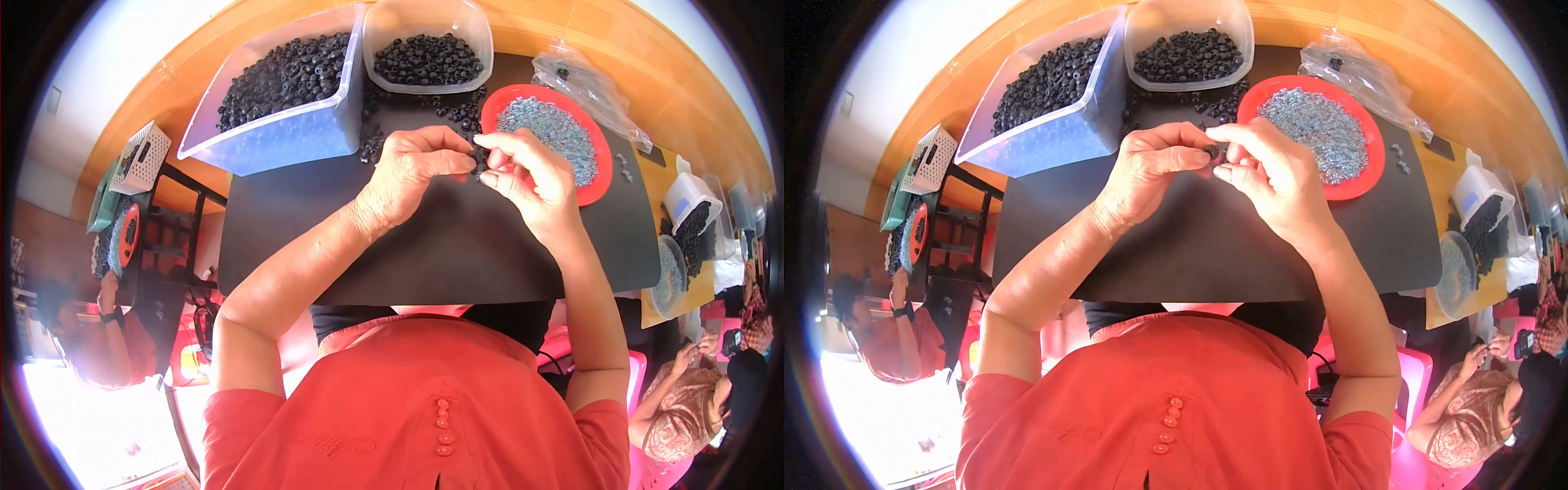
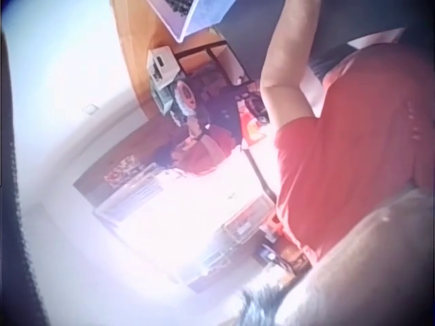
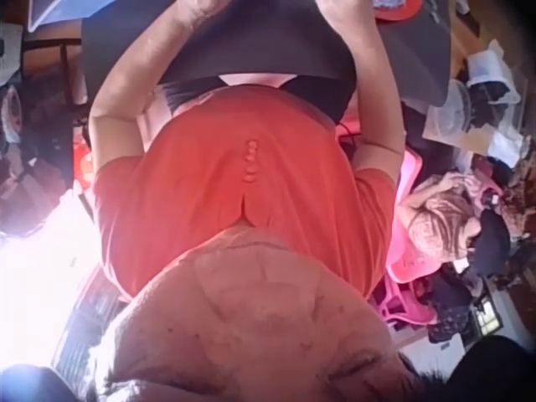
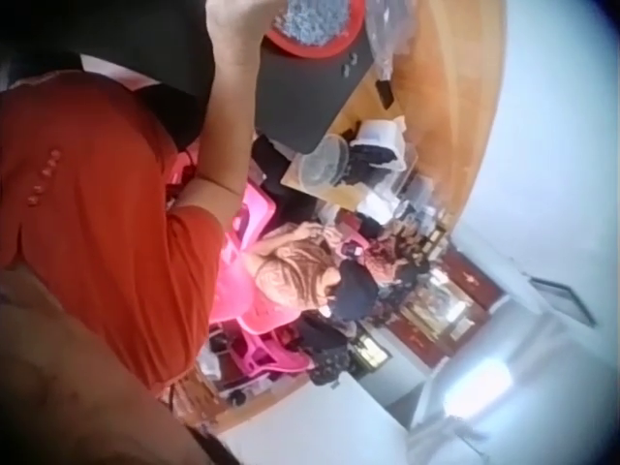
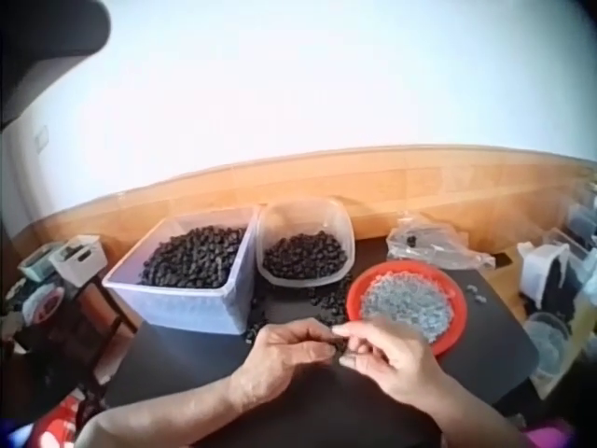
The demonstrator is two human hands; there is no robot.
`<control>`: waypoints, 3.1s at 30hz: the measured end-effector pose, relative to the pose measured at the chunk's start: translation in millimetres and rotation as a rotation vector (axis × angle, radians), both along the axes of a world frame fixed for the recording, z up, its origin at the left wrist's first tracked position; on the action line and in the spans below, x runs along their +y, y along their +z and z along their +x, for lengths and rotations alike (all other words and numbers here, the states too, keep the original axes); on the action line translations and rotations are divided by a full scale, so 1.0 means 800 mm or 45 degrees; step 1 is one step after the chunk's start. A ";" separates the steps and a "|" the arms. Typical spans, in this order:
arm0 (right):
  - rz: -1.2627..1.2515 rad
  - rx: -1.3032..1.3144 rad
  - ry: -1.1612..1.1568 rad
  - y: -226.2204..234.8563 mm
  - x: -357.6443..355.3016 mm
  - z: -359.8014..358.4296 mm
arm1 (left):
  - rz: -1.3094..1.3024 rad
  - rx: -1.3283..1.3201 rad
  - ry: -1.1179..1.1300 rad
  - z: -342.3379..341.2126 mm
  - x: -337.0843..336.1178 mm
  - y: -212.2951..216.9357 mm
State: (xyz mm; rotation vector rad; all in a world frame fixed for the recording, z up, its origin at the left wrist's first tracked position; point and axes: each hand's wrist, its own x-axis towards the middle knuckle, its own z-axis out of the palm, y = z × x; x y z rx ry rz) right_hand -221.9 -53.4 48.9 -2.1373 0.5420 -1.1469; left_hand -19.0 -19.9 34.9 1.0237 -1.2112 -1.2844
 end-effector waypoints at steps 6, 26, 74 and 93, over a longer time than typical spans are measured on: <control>-0.269 0.046 0.010 -0.003 0.000 0.020 | 0.216 0.495 -0.064 0.006 0.028 0.002; -0.410 0.134 -0.209 -0.028 0.008 0.050 | 0.021 0.048 0.288 0.009 0.037 -0.011; -0.300 0.314 -0.227 -0.048 0.013 0.048 | 0.050 -0.185 0.297 0.009 0.038 -0.018; -0.305 0.546 -0.231 -0.050 0.012 0.042 | -0.008 -0.300 0.538 0.020 0.035 -0.015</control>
